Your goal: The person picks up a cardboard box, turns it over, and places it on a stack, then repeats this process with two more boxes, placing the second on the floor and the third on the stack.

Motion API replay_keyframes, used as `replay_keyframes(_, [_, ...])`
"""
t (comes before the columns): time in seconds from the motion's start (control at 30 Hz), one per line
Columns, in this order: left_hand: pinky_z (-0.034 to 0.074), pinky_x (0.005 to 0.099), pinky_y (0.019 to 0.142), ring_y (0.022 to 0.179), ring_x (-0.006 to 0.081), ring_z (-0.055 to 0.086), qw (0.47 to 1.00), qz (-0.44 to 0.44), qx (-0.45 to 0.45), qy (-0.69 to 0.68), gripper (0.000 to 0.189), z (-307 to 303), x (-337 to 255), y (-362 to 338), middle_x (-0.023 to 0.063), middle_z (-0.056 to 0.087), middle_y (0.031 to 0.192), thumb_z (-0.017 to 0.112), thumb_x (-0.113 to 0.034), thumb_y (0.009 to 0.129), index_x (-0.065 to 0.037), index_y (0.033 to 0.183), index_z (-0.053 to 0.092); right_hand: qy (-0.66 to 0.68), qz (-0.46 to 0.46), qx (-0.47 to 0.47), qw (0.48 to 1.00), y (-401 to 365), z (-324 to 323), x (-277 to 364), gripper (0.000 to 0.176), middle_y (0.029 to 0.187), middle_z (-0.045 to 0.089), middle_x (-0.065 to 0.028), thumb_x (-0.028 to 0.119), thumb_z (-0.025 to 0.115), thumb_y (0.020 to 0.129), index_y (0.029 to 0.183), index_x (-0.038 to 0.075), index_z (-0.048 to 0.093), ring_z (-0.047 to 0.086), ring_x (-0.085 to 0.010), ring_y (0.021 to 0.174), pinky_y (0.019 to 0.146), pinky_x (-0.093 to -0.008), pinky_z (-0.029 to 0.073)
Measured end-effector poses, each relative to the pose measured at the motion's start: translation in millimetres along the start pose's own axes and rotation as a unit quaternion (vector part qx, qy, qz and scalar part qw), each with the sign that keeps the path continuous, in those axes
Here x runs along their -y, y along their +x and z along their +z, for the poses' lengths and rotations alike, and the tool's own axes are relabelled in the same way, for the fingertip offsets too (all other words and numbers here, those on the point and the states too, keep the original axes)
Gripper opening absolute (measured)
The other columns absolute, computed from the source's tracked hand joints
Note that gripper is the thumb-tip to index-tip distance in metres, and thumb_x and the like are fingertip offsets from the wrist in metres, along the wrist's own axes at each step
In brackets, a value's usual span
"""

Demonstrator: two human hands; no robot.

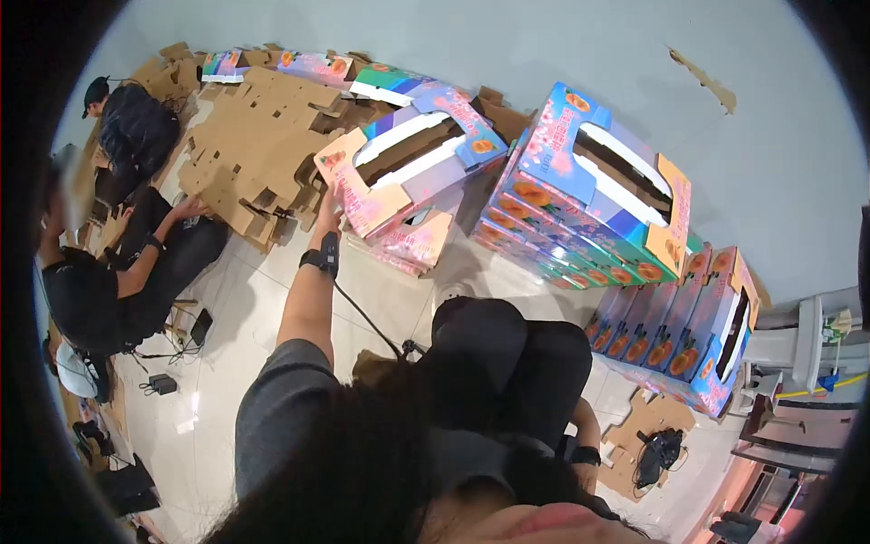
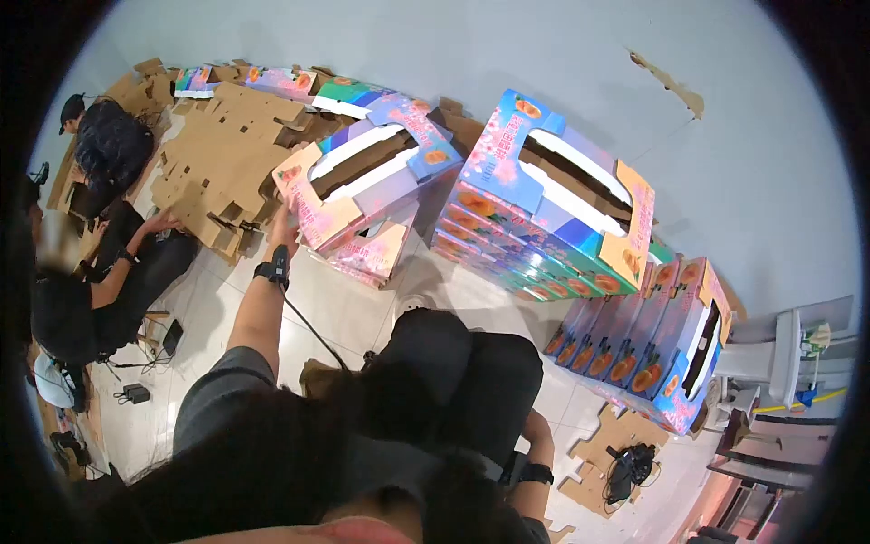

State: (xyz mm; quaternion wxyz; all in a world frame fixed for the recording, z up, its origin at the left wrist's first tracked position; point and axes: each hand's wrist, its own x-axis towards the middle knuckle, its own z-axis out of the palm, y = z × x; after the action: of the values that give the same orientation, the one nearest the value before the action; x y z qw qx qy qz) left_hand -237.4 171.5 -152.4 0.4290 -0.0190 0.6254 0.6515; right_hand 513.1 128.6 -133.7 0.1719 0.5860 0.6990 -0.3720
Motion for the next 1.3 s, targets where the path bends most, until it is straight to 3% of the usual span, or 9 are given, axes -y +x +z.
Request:
replay_keyframes(0.23, [0.048,0.0386,0.089,0.107,0.0223,0.058,0.98,0.068,0.117,-0.143,0.069,21,5,20,0.0077,0.056,0.127,0.06,-0.053,0.084,-0.007,0.134,0.046,-0.049,-0.022,0.04,0.998,-20,-15,22,0.043,0.117,0.059,-0.0245,0.036,0.051,0.089,0.115,0.003,0.06,0.055,-0.0382,0.112,0.093,-0.0439,0.046])
replay_keyframes(0.47, [0.043,0.0348,0.093,0.108,0.0196,0.056,0.992,0.113,0.028,-0.048,0.063,34,-17,-19,0.0065,0.06,0.116,0.064,-0.049,0.082,-0.007,0.129,0.052,0.017,-0.028,0.009,0.999,-17,-16,28,0.042,0.114,0.061,-0.0242,0.035,0.052,0.089,0.115,0.003,0.061,0.056,-0.0379,0.111,0.092,-0.0444,0.047])
replay_keyframes(0.6, [0.05,0.031,0.076,0.093,0.0156,0.062,0.996,0.026,0.08,-0.041,0.062,29,-34,-49,0.0034,0.062,0.111,0.066,-0.052,0.078,-0.009,0.122,0.056,-0.016,0.009,0.019,1.0,-4,-2,3,0.044,0.115,0.061,-0.0242,0.036,0.055,0.087,0.116,0.003,0.06,0.057,-0.0376,0.111,0.093,-0.0444,0.046])
replay_keyframes(0.73, [0.049,0.0385,0.091,0.102,0.0217,0.061,0.984,-0.008,0.144,-0.1,0.057,26,-27,-66,0.008,0.064,0.109,0.065,-0.049,0.079,-0.006,0.116,0.057,-0.049,-0.012,0.014,0.999,22,18,-41,0.045,0.116,0.061,-0.0238,0.034,0.06,0.084,0.117,0.003,0.06,0.057,-0.0376,0.111,0.093,-0.0439,0.046])
replay_keyframes(0.77, [0.048,0.041,0.092,0.105,0.0229,0.059,0.978,0.003,0.159,-0.138,0.06,31,-27,-74,0.0089,0.062,0.112,0.068,-0.045,0.078,-0.005,0.12,0.054,-0.01,0.047,0.001,0.999,14,5,-11,0.046,0.116,0.061,-0.0235,0.034,0.062,0.083,0.118,0.003,0.06,0.057,-0.0375,0.111,0.094,-0.0432,0.046])
replay_keyframes(1.0, [0.047,0.0379,0.093,0.109,0.0212,0.057,0.968,0.03,0.161,-0.188,0.052,33,-24,-122,0.0073,0.058,0.115,0.064,-0.036,0.083,-0.006,0.123,0.049,-0.023,0.01,-0.062,0.998,20,3,-5,0.044,0.111,0.062,-0.0249,0.029,0.06,0.083,0.116,0.0,0.059,0.058,-0.0378,0.109,0.092,-0.0431,0.047])
replay_keyframes(1.1, [0.052,0.0349,0.085,0.096,0.019,0.062,0.967,0.06,0.131,-0.208,0.049,30,-14,-135,0.0042,0.062,0.107,0.067,-0.04,0.08,-0.01,0.116,0.055,0.021,0.011,-0.122,0.992,5,-12,28,0.042,0.105,0.064,-0.0256,0.027,0.059,0.082,0.114,0.0,0.06,0.06,-0.0382,0.104,0.088,-0.0434,0.048])
replay_keyframes(1.2, [0.048,0.0368,0.087,0.1,0.0169,0.058,0.95,0.047,0.205,-0.229,0.041,20,4,-109,0.0015,0.061,0.107,0.065,-0.037,0.081,-0.011,0.111,0.055,0.047,-0.02,-0.148,0.988,-1,-17,34,0.039,0.099,0.065,-0.0254,0.026,0.06,0.08,0.11,0.001,0.062,0.062,-0.0384,0.098,0.084,-0.0434,0.049])
replay_keyframes(1.3, [0.05,0.027,0.069,0.081,0.0132,0.06,0.957,0.041,0.164,-0.235,0.038,35,8,-100,0.0004,0.063,0.099,0.065,-0.04,0.08,-0.014,0.106,0.058,0.046,-0.001,-0.143,0.989,-14,-24,54,0.035,0.094,0.066,-0.024,0.026,0.062,0.079,0.106,0.003,0.064,0.064,-0.0381,0.093,0.08,-0.0428,0.05])
